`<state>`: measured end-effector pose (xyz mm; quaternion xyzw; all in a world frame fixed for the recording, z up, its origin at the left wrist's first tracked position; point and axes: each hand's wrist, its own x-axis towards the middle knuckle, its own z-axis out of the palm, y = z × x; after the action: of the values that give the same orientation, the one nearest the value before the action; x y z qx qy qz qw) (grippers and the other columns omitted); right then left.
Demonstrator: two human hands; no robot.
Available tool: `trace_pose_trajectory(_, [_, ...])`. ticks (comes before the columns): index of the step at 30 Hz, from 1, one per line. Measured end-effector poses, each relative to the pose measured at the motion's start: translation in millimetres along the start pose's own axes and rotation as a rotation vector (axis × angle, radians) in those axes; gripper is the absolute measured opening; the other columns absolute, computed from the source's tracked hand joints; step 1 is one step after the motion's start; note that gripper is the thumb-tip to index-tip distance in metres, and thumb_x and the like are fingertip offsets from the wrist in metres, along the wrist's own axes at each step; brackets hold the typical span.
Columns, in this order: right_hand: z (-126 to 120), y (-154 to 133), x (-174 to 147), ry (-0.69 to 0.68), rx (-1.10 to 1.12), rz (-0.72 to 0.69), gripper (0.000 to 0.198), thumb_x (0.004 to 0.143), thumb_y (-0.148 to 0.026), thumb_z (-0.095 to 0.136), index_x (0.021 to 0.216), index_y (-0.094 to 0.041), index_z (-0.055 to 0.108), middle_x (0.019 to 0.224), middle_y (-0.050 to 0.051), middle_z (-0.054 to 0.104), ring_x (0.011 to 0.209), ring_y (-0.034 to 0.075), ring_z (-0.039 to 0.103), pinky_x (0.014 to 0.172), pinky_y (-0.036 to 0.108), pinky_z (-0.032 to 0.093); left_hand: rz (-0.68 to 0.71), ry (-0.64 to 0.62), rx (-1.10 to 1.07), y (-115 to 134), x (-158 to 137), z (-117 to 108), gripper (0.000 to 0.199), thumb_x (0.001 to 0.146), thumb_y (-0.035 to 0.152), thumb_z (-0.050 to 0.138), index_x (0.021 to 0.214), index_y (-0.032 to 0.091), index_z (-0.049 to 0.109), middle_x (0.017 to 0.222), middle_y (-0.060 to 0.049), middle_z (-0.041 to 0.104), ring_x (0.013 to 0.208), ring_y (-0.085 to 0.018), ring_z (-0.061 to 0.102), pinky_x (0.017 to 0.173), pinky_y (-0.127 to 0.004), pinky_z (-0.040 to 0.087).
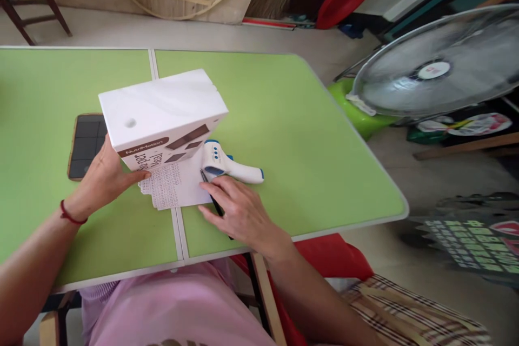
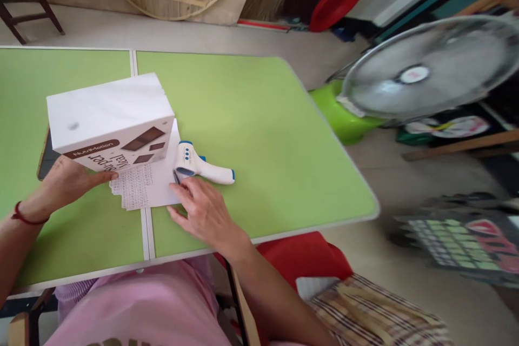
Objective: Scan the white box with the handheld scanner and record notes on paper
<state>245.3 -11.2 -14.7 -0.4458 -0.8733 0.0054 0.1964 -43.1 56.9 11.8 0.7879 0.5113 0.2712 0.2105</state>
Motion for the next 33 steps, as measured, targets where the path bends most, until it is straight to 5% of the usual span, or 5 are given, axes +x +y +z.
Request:
trace_pose_trajectory(10, [17.6,0.1,-7.0,0.076,0.080,0.069,0.025,0.091,-0.013,0.054,0.114,-0.015,0.065,0.098,0.012,0.065,0.090,0.024,0.066,0.078,0.039,0.060,-0.182,0.156,-0.306,8.5,-4.5,8.4,0.059,0.086,0.065,0.059,0.123,0.019,0.053,0.119,-0.013,0.066,0.106,-0.033,0.066,0.083,-0.046,0.058])
trace_pose_trajectory(19, [5.7,14.8,-5.1,0.263,0.060,0.183,0.034,0.086,-0.019,0.058,0.120,-0.021,0.062,0.103,0.012,0.064,0.096,0.028,0.063,0.085,0.045,0.055,-0.030,0.174,-0.183,11.9,-5.0,22.9,0.059,0.099,0.063,0.030,0.130,0.020,0.054,0.130,-0.013,0.061,0.118,-0.031,0.057,0.099,-0.047,0.050])
trace_pose_trajectory(23, [6.9,42.2,0.2,0.057,-0.125,0.295,0.057,0.078,-0.019,0.060,0.135,-0.018,0.050,0.120,0.019,0.061,0.109,0.036,0.058,0.091,0.054,0.050,0.002,0.199,-0.148,9.0,-3.0,25.8,0.064,0.099,0.066,0.025,0.129,0.018,0.054,0.125,-0.014,0.062,0.117,-0.031,0.057,0.098,-0.046,0.049])
trace_pose_trajectory(27, [12.2,62.4,4.8,-0.079,-0.028,0.359,0.048,0.076,-0.021,0.060,0.123,-0.017,0.057,0.101,0.015,0.068,0.094,0.033,0.063,0.081,0.048,0.054,-0.013,0.201,-0.111,5.9,-3.0,26.4,0.066,0.097,0.068,0.026,0.126,0.016,0.054,0.122,-0.016,0.062,0.108,-0.031,0.060,0.091,-0.046,0.052])
trace_pose_trajectory(33, [-13.8,21.8,7.7,0.293,0.446,0.579,0.033,0.078,-0.036,0.067,0.107,-0.022,0.059,0.090,0.008,0.068,0.076,0.024,0.064,0.062,0.037,0.055,-0.022,0.157,-0.173,6.6,-3.6,23.8,0.058,0.096,0.066,0.038,0.128,0.018,0.052,0.124,-0.014,0.062,0.110,-0.030,0.060,0.093,-0.045,0.052])
